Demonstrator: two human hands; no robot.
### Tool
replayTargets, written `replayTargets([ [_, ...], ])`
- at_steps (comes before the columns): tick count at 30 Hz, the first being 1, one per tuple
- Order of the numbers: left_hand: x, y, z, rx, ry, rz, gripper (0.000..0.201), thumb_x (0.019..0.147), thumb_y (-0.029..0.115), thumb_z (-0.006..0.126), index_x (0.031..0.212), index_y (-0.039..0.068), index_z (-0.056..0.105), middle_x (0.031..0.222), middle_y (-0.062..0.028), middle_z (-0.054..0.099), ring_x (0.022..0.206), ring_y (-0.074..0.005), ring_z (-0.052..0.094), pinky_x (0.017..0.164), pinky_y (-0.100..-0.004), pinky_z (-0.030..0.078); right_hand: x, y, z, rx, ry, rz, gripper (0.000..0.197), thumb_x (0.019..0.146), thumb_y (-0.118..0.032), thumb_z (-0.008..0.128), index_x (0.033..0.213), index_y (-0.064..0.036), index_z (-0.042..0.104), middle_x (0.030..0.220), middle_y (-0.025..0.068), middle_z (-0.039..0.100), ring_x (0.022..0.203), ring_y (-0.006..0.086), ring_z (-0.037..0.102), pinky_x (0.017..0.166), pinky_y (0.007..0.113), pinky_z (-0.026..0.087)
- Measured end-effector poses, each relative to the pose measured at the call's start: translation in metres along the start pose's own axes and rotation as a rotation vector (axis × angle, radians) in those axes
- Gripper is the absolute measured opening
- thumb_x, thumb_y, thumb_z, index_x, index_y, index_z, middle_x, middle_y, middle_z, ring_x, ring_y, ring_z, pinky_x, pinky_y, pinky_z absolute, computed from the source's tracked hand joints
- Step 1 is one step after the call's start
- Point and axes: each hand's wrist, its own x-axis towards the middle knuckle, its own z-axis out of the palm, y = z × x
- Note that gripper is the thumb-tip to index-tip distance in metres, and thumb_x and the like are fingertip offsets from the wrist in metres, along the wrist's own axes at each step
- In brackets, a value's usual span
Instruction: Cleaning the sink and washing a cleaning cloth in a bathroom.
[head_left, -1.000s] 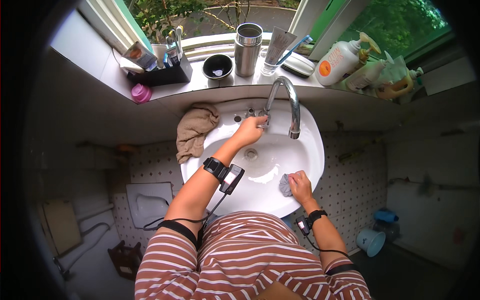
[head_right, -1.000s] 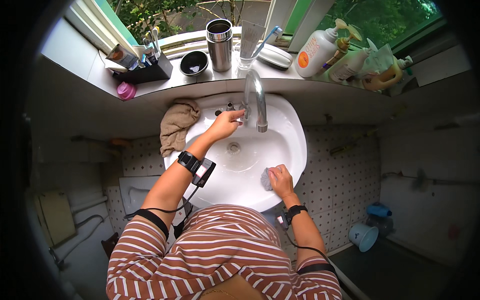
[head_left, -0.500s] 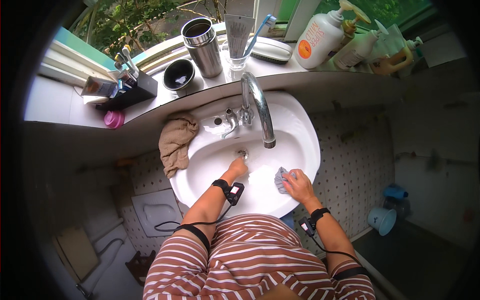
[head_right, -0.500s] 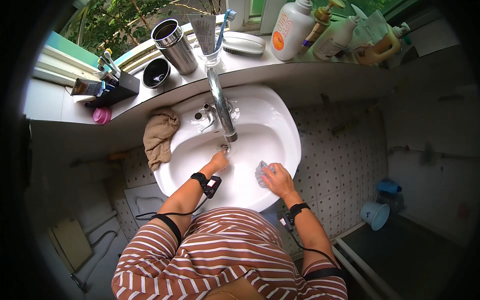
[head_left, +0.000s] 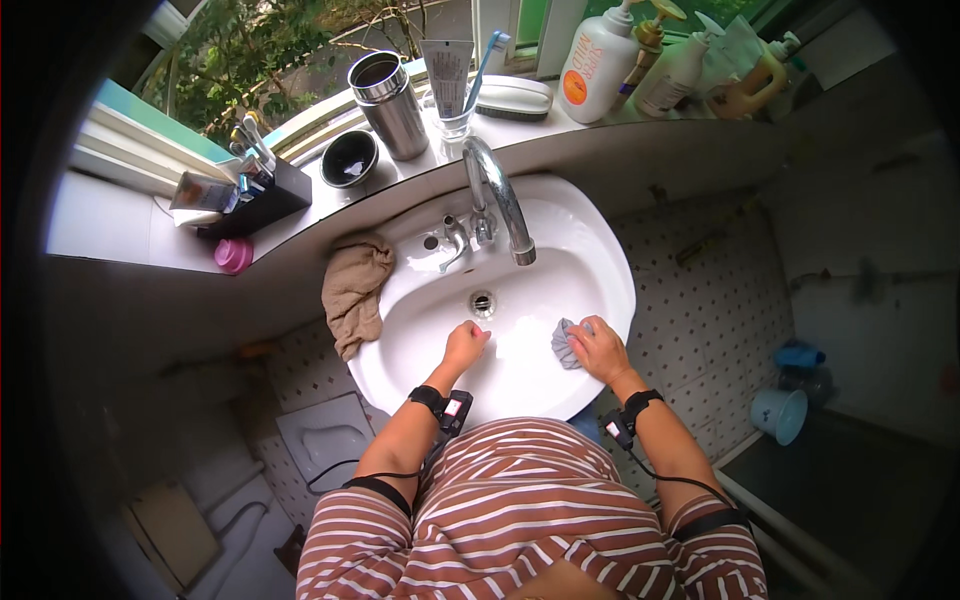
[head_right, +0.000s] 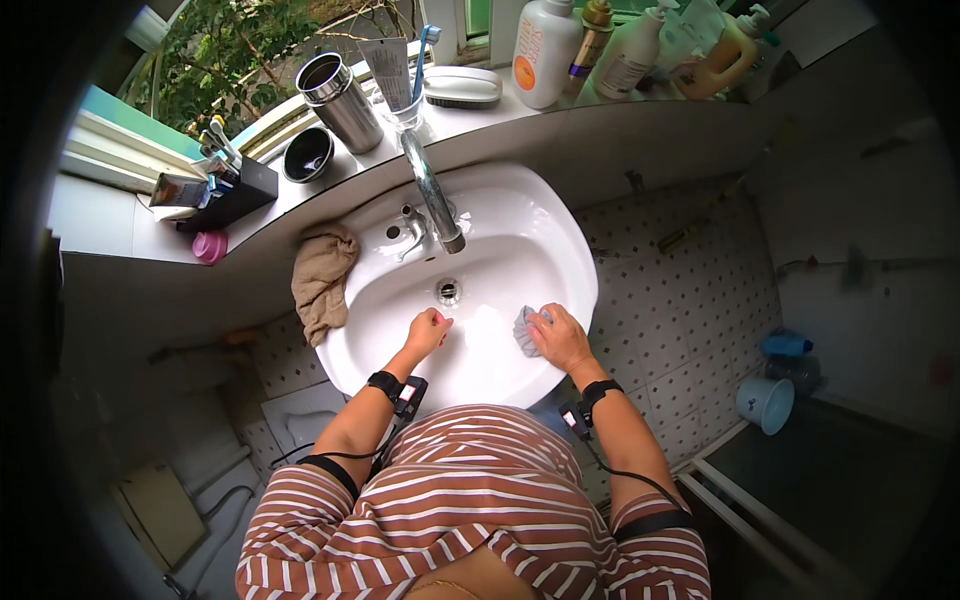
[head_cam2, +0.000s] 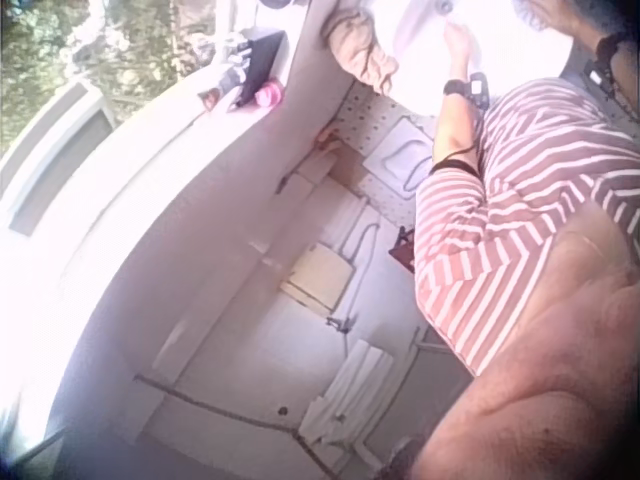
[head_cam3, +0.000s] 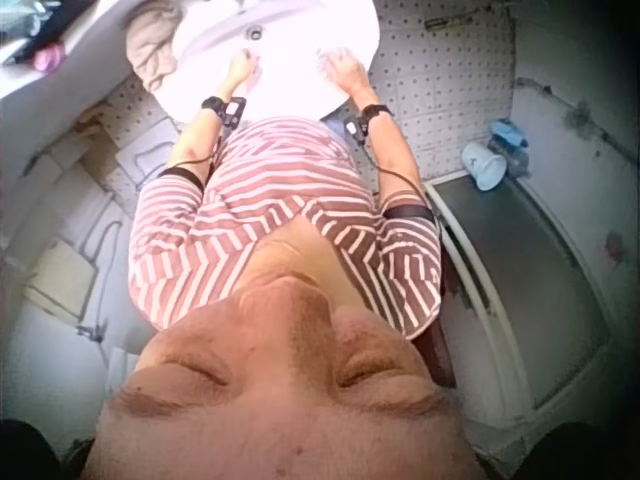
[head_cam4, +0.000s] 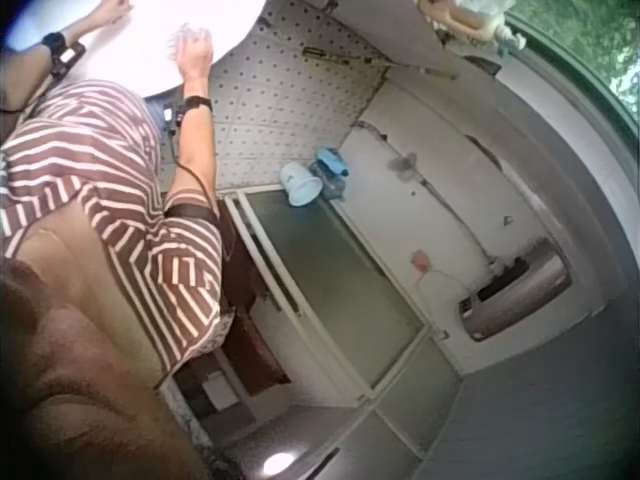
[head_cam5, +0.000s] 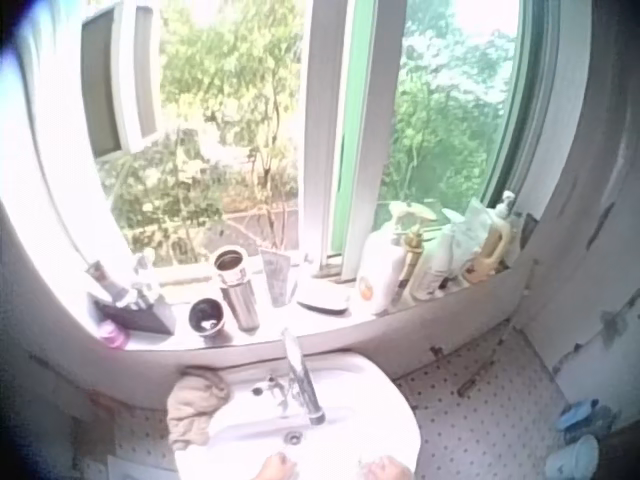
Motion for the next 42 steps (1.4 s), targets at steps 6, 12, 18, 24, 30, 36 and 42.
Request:
replayTargets([
  [6,-0.031,-0.005,-0.034,-0.129,-0.082,-0.129,0.027,0.082,0.025,0.059,0.071,0.001,0.055,0.060,-0.0068,0.059,0.050,-0.0153,0.058,0.047,-0.0287,0.047,0.013,-0.015,0.031,0.342,0.192,0.405,0.017,0.083,-0.018,0.054,0.082,-0.0029,0.061,0.077,0.0132,0.055,0.070,0.0288,0.056,0.067,0.036,0.045],
  [12,-0.068,0.040,-0.049,-0.699,-0.578,-0.385,0.060,0.085,0.052,0.049,0.115,0.000,0.045,0.097,-0.0175,0.059,0.079,-0.0247,0.063,0.067,-0.0357,0.053,0.032,-0.074,0.049,0.689,0.035,0.562,0.023,0.088,-0.022,0.050,0.087,-0.0013,0.061,0.084,0.0133,0.059,0.077,0.0223,0.057,0.072,0.031,0.044],
  [18,-0.081,0.043,-0.047,-0.810,-0.507,-0.123,0.045,0.085,0.037,0.058,0.115,0.005,0.049,0.103,-0.0119,0.059,0.091,-0.0211,0.061,0.076,-0.0371,0.052,0.043,-0.095,0.044,0.940,-0.149,0.373,0.030,0.089,-0.023,0.052,0.114,-0.0055,0.053,0.100,0.0094,0.056,0.094,0.0160,0.052,0.084,0.027,0.041],
  [24,-0.075,0.029,-0.103,-0.455,-0.140,0.081,0.026,0.082,0.027,0.063,0.087,0.001,0.062,0.080,-0.0054,0.063,0.070,-0.0146,0.062,0.065,-0.0275,0.049,0.005,-0.044,0.009,0.037,-0.098,0.230,0.022,0.081,-0.019,0.055,0.097,-0.0061,0.062,0.092,0.0148,0.058,0.092,0.0302,0.054,0.087,0.039,0.041],
  [30,-0.086,0.054,-0.167,0.178,0.491,0.517,0.034,0.087,0.026,0.054,0.075,-0.006,0.057,0.063,-0.0127,0.053,0.056,-0.0123,0.048,0.057,-0.0309,0.041,-0.041,-0.007,0.009,-0.198,-0.086,-0.010,0.012,0.076,-0.013,0.056,0.074,-0.0047,0.064,0.080,0.0093,0.058,0.088,0.0250,0.054,0.100,0.040,0.033],
  [36,-0.097,0.085,-0.208,-1.046,0.402,0.453,0.032,0.093,0.027,0.046,0.096,-0.003,0.056,0.090,-0.0103,0.061,0.080,-0.0183,0.060,0.074,-0.0309,0.048,-0.035,-0.008,0.016,-0.229,-0.052,0.001,0.013,0.074,-0.011,0.055,0.067,-0.0051,0.063,0.072,0.0096,0.057,0.082,0.0254,0.054,0.095,0.040,0.035],
  [42,-0.075,0.112,-0.195,-1.174,0.482,0.743,0.028,0.094,0.018,0.044,0.110,-0.003,0.052,0.108,-0.0114,0.058,0.098,-0.0203,0.057,0.087,-0.0329,0.045,-0.035,-0.008,0.013,-0.192,0.044,-0.026,0.009,0.070,-0.009,0.057,0.063,-0.0057,0.062,0.069,0.0093,0.056,0.077,0.0254,0.054,0.093,0.040,0.037],
])
